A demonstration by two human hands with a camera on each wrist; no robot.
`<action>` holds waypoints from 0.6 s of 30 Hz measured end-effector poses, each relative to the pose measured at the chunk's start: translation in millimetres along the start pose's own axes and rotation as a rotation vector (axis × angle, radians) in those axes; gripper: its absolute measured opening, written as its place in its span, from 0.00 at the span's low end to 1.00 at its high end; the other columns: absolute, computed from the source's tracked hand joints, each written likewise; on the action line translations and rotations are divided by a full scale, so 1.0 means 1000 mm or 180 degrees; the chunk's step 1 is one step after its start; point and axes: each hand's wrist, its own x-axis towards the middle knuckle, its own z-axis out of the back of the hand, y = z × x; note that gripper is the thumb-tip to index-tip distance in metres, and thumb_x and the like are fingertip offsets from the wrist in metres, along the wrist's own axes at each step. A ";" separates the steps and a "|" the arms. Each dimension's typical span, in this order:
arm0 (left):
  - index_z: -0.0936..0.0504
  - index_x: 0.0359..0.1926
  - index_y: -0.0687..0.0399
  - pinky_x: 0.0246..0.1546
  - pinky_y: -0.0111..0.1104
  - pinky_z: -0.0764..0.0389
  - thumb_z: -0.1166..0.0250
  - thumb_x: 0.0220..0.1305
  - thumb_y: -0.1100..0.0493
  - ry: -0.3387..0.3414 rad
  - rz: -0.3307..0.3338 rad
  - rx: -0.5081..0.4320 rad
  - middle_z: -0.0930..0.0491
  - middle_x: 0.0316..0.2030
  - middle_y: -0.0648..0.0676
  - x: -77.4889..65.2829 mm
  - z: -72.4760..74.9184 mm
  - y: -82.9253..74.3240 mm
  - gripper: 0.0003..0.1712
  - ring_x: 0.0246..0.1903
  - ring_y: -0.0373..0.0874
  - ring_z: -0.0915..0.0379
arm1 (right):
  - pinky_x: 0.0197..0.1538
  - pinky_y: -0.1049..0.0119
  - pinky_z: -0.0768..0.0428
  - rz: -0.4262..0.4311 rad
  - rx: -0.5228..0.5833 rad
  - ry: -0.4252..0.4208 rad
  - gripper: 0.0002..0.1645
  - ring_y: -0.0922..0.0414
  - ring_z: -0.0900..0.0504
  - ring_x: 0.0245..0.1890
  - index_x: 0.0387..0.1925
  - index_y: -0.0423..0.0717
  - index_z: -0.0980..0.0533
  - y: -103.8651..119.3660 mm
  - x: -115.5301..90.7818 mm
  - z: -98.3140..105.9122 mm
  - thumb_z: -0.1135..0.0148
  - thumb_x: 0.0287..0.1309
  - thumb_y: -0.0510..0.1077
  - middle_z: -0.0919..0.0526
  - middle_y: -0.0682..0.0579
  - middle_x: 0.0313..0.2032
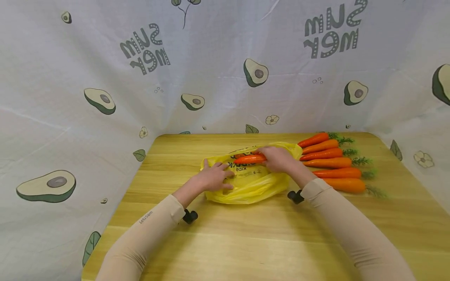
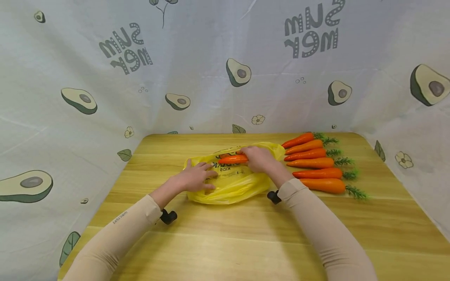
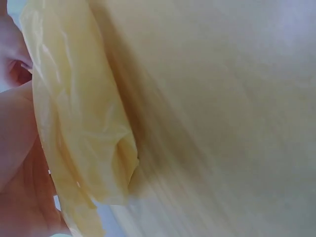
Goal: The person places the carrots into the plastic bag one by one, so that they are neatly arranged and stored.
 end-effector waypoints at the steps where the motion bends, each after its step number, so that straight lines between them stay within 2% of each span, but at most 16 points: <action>1: 0.34 0.75 0.33 0.66 0.74 0.56 0.46 0.69 0.30 0.0010 0.0007 0.0008 0.44 0.78 0.52 -0.001 0.000 0.000 0.37 0.78 0.54 0.52 | 0.60 0.41 0.23 0.0008 0.0010 0.0008 0.29 0.39 0.22 0.61 0.67 0.46 0.26 0.001 0.001 0.000 0.36 0.65 0.38 0.21 0.41 0.63; 7: 0.41 0.78 0.32 0.67 0.74 0.55 0.39 0.65 0.31 0.0067 0.0029 0.0046 0.46 0.79 0.52 -0.003 -0.004 0.000 0.44 0.78 0.55 0.53 | 0.61 0.42 0.24 0.0030 -0.0004 -0.0038 0.28 0.40 0.21 0.61 0.67 0.45 0.26 0.005 0.005 -0.003 0.35 0.65 0.39 0.21 0.41 0.63; 11: 0.41 0.78 0.32 0.67 0.73 0.54 0.38 0.65 0.31 0.0043 0.0028 0.0063 0.45 0.78 0.50 -0.003 -0.006 0.000 0.44 0.78 0.54 0.53 | 0.59 0.43 0.23 0.0054 -0.0086 -0.0128 0.28 0.42 0.19 0.58 0.65 0.45 0.25 0.006 0.008 -0.005 0.34 0.64 0.40 0.19 0.42 0.61; 18: 0.42 0.78 0.36 0.67 0.73 0.55 0.34 0.62 0.32 0.0086 0.0100 -0.0016 0.45 0.78 0.52 -0.003 -0.004 0.000 0.48 0.78 0.55 0.55 | 0.60 0.43 0.23 0.0047 -0.0115 -0.0141 0.28 0.42 0.20 0.60 0.65 0.47 0.25 0.005 0.011 -0.012 0.33 0.64 0.41 0.19 0.43 0.61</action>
